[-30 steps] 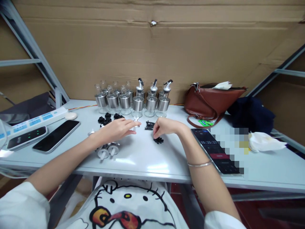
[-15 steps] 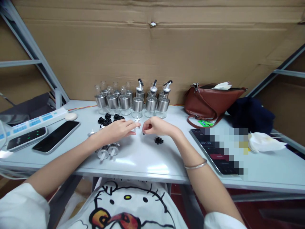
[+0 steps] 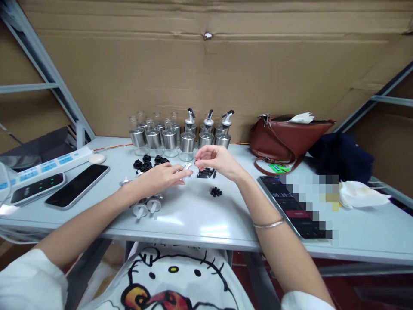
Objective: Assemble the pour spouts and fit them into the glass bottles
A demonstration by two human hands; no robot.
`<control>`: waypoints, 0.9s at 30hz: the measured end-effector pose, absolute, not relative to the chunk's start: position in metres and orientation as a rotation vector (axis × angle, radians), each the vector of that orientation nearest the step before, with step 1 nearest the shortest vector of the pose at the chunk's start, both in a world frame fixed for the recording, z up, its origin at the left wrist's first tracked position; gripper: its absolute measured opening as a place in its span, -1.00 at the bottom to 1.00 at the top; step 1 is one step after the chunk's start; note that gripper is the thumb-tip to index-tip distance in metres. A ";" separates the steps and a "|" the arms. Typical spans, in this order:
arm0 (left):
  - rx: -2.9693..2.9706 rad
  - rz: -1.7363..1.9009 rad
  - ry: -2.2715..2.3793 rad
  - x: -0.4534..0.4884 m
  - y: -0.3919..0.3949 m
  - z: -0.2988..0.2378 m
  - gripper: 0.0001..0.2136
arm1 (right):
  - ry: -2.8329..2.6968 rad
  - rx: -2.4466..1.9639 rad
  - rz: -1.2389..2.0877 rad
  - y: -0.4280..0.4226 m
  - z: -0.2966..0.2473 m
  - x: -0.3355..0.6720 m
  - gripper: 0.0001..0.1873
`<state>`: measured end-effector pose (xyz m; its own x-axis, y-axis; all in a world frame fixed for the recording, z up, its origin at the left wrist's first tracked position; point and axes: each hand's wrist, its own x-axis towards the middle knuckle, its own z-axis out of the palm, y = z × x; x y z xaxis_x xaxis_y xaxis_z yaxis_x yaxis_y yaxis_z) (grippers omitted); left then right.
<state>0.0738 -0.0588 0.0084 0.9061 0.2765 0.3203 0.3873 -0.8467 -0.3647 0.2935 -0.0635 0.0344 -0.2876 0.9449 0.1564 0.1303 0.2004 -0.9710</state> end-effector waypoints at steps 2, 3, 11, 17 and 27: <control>-2.646 -0.380 -0.465 0.074 -0.059 0.008 -0.76 | -1.609 -1.038 1.183 -0.063 0.034 0.292 -0.65; -2.647 -0.390 -0.455 0.074 -0.059 0.008 -0.76 | -1.612 -1.037 1.175 -0.063 0.033 0.291 -0.66; -2.633 -0.414 -0.412 0.072 -0.059 0.006 -0.77 | -1.636 -1.039 1.150 -0.064 0.030 0.285 -0.74; -2.626 -0.448 -0.390 0.073 -0.058 0.006 -0.77 | -1.586 -0.975 1.248 -0.062 0.025 0.287 -0.77; -2.630 -0.552 -0.347 0.071 -0.057 0.013 -0.76 | -1.473 -0.698 1.800 -0.066 0.024 0.293 -0.65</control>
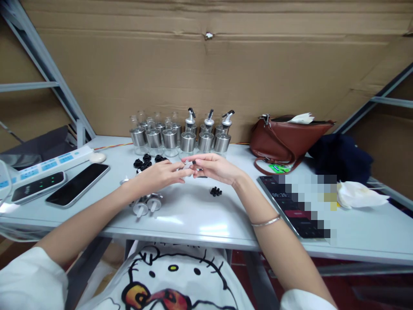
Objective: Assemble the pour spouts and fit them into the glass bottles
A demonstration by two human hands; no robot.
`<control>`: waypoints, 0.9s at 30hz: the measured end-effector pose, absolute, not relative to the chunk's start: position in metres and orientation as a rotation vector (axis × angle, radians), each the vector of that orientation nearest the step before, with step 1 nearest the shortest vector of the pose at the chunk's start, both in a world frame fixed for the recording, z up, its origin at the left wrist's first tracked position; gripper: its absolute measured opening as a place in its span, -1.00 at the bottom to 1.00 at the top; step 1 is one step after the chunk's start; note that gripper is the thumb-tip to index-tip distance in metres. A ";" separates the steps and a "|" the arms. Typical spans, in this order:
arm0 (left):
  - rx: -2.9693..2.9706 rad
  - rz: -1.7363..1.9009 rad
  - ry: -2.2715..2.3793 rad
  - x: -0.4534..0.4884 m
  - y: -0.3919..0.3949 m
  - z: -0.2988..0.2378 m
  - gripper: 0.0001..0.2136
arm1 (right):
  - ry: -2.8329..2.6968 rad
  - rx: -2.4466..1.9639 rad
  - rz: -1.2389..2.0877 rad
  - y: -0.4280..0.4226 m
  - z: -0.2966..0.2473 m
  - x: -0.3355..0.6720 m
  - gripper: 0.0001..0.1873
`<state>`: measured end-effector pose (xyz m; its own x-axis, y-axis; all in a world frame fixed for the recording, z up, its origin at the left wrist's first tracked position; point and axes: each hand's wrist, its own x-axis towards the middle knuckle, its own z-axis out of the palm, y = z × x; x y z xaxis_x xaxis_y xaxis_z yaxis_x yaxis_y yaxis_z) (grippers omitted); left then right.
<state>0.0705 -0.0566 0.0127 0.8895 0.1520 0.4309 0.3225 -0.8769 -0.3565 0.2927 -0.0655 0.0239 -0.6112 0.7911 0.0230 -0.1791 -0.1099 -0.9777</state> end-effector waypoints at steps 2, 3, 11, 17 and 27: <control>-2.635 -0.566 -0.354 0.070 -0.057 0.014 -0.77 | -1.481 -0.660 1.829 -0.065 0.022 0.293 -0.68; -2.636 -0.570 -0.355 0.070 -0.057 0.015 -0.77 | -1.480 -0.649 1.834 -0.064 0.021 0.294 -0.69; -2.642 -0.515 -0.398 0.070 -0.058 0.013 -0.74 | -1.556 -0.679 1.742 -0.062 0.019 0.292 -0.72; -2.666 -0.487 -0.413 0.070 -0.057 0.010 -0.71 | -1.584 -0.730 1.712 -0.064 0.022 0.291 -0.73; -2.975 -0.746 -0.832 0.047 -0.044 0.027 -0.61 | -1.503 -0.883 1.456 -0.065 0.018 0.272 -0.72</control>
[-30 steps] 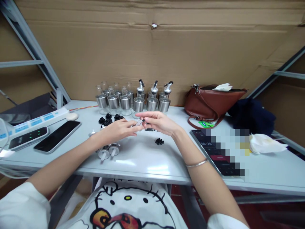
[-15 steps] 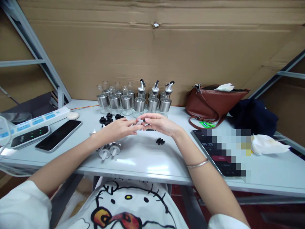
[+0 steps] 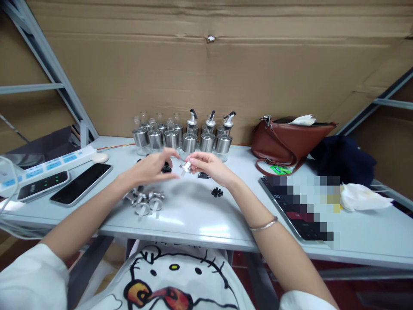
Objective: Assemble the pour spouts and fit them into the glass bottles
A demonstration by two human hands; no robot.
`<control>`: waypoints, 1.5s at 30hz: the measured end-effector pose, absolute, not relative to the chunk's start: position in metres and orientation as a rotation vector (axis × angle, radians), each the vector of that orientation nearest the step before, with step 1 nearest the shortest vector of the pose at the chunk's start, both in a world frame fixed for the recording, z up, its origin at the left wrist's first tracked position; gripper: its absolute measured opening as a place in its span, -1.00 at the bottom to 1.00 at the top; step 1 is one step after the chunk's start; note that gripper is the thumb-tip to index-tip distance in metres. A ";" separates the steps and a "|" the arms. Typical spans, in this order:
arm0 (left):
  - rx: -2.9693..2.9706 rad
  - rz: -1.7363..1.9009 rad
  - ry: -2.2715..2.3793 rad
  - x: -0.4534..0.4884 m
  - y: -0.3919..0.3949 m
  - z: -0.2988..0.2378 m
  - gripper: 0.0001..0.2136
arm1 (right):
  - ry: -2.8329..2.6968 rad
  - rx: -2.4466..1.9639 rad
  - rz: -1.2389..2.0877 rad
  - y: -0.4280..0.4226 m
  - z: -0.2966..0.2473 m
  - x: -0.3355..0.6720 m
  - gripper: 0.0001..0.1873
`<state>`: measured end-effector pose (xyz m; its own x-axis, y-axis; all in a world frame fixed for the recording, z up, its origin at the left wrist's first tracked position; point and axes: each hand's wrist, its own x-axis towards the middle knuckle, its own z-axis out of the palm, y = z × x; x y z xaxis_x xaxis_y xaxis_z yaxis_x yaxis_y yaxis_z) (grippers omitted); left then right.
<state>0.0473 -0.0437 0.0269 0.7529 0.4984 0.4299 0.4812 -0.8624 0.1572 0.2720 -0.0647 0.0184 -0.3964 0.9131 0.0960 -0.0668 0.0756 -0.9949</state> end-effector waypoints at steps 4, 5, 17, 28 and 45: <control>2.810 0.836 1.281 0.018 -0.009 0.034 -0.80 | -1.391 -0.904 1.398 -0.062 0.019 0.272 -0.70; 2.843 0.771 1.314 0.012 -0.002 0.033 -0.79 | -1.371 -0.906 1.393 -0.061 0.019 0.273 -0.70; 2.914 0.201 1.235 0.014 0.003 0.018 -0.81 | -1.342 -0.898 1.364 -0.062 0.022 0.274 -0.68; 2.909 0.232 1.313 0.019 -0.005 0.021 -0.82 | -1.357 -0.916 1.364 -0.062 0.022 0.275 -0.68; 2.495 0.922 1.236 0.040 -0.028 0.034 -0.98 | -1.359 -0.887 1.365 -0.062 0.020 0.273 -0.72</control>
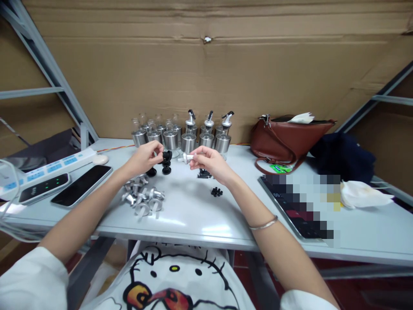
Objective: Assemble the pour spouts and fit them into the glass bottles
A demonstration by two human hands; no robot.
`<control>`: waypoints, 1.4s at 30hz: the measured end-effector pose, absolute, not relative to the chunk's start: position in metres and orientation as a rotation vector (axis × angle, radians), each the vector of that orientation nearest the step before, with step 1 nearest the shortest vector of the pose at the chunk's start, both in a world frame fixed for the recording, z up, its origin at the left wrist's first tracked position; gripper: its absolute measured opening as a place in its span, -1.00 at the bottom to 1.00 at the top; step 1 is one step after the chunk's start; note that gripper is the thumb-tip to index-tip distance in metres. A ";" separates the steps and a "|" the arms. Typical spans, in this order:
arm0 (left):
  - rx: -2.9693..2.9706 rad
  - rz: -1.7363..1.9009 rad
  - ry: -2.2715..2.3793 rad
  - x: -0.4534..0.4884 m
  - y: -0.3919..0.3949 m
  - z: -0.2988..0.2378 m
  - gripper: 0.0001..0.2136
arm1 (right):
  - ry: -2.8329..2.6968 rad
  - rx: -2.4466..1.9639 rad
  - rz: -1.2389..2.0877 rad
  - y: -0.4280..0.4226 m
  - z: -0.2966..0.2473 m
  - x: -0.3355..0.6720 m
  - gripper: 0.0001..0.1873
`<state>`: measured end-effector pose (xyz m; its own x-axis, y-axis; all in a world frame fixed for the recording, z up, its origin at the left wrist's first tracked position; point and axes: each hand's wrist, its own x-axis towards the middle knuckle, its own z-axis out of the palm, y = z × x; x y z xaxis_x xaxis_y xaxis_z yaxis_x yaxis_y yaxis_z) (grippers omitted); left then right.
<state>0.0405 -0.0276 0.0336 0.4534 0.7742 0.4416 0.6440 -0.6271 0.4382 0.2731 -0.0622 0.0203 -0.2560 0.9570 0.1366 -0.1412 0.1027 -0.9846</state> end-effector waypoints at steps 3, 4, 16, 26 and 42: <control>2.250 1.089 1.024 0.052 -0.036 0.032 -0.95 | -1.399 -0.864 1.346 -0.062 0.019 0.273 -0.69; 2.187 1.112 0.975 0.056 -0.039 0.030 -0.94 | -1.414 -0.853 1.348 -0.062 0.018 0.273 -0.68; 2.040 1.194 0.792 0.066 -0.047 0.022 -0.92 | -1.527 -0.794 1.330 -0.066 0.021 0.272 -0.67; 1.929 1.199 0.755 0.067 -0.046 0.019 -0.92 | -1.536 -0.735 1.351 -0.063 0.017 0.274 -0.71; 2.029 1.215 0.806 0.072 -0.050 0.014 -0.96 | -1.575 -0.813 1.331 -0.063 0.012 0.271 -0.67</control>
<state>0.0716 -0.0503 0.0141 0.3870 0.7633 0.5173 0.1797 -0.6127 0.7696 0.2713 -0.0631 0.0121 -0.3861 0.8971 0.2149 -0.0623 0.2070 -0.9763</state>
